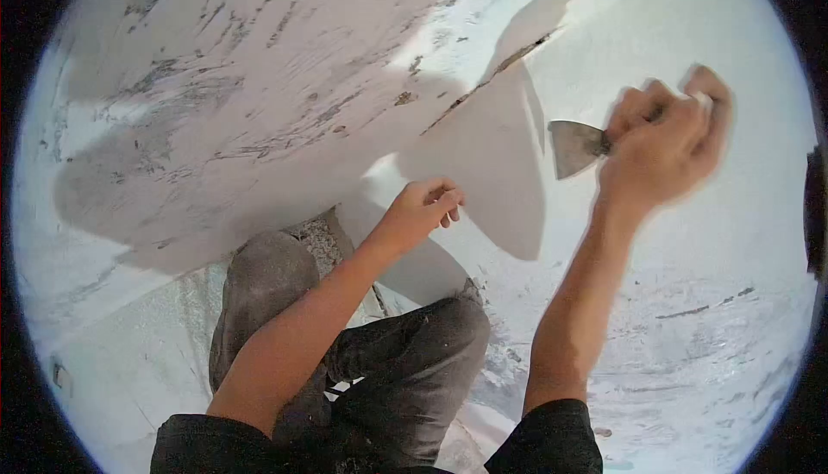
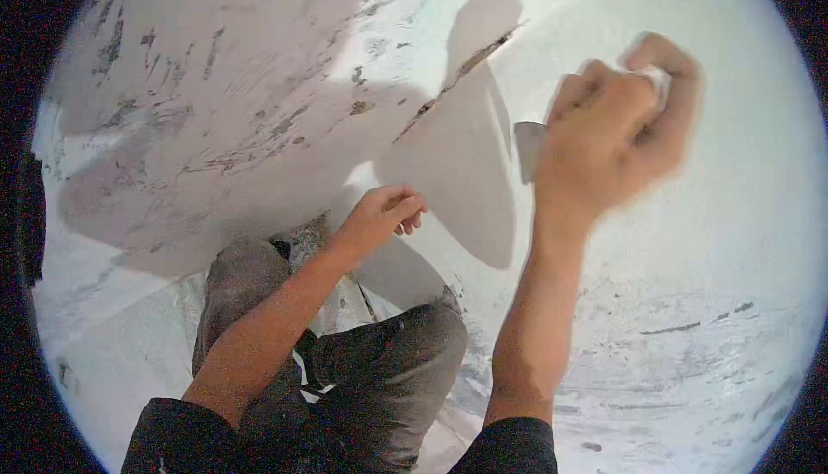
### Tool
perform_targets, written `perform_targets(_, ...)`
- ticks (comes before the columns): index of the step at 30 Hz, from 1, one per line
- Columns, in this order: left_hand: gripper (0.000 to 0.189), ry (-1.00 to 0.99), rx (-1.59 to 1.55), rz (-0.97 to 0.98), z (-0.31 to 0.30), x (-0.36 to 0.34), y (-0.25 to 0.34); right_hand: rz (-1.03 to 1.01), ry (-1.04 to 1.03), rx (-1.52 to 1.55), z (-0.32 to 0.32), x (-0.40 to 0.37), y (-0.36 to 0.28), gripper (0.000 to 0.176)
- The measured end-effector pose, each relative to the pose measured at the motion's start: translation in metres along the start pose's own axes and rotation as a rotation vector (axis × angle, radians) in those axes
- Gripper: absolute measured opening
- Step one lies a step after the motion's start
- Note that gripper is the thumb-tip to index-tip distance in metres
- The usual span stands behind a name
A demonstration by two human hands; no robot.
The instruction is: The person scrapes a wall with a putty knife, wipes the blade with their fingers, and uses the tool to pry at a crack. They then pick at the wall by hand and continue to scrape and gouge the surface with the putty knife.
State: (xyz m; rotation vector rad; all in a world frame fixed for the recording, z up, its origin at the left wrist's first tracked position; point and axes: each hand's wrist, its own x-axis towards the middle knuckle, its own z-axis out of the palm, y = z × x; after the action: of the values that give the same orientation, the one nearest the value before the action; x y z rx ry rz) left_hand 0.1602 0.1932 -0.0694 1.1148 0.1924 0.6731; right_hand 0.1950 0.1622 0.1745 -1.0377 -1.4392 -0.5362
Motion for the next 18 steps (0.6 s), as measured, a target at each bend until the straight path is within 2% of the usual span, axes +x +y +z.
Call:
perform_targets(3, 0.024, -0.006, -0.007, -0.034, 0.003, -0.001, -0.001, 0.006, -0.041, -0.031, -0.007, -0.009, 0.017, 0.014)
perform_targets(5, 0.024, 0.001, -0.031, -0.042, 0.003, 0.0, -0.002, -0.08, 0.271, 0.042, -0.008, -0.015, -0.008, 0.017)
perform_targets(7, 0.024, -0.016, -0.049, -0.068, 0.003, -0.001, -0.004, -0.082, 0.287, -0.067, -0.017, -0.02, -0.019, 0.019)
perform_targets(10, 0.025, -0.009, -0.006, -0.069, 0.003, 0.0, -0.001, -0.126, 0.321, -0.137, -0.013, -0.024, 0.002, 0.019)
perform_targets(13, 0.025, 0.011, -0.036, -0.056, 0.003, -0.001, -0.006, -0.087, 0.338, -0.13, -0.023, -0.027, -0.005, 0.021)
perform_targets(15, 0.024, -0.019, -0.029, -0.051, 0.002, 0.001, -0.01, -0.056, 0.428, -0.032, -0.025, -0.028, -0.026, 0.02)
perform_targets(18, 0.024, 0.009, -0.009, -0.07, 0.005, 0.001, -0.007, -0.093, 0.39, -0.113, -0.022, -0.033, 0.002, 0.019)
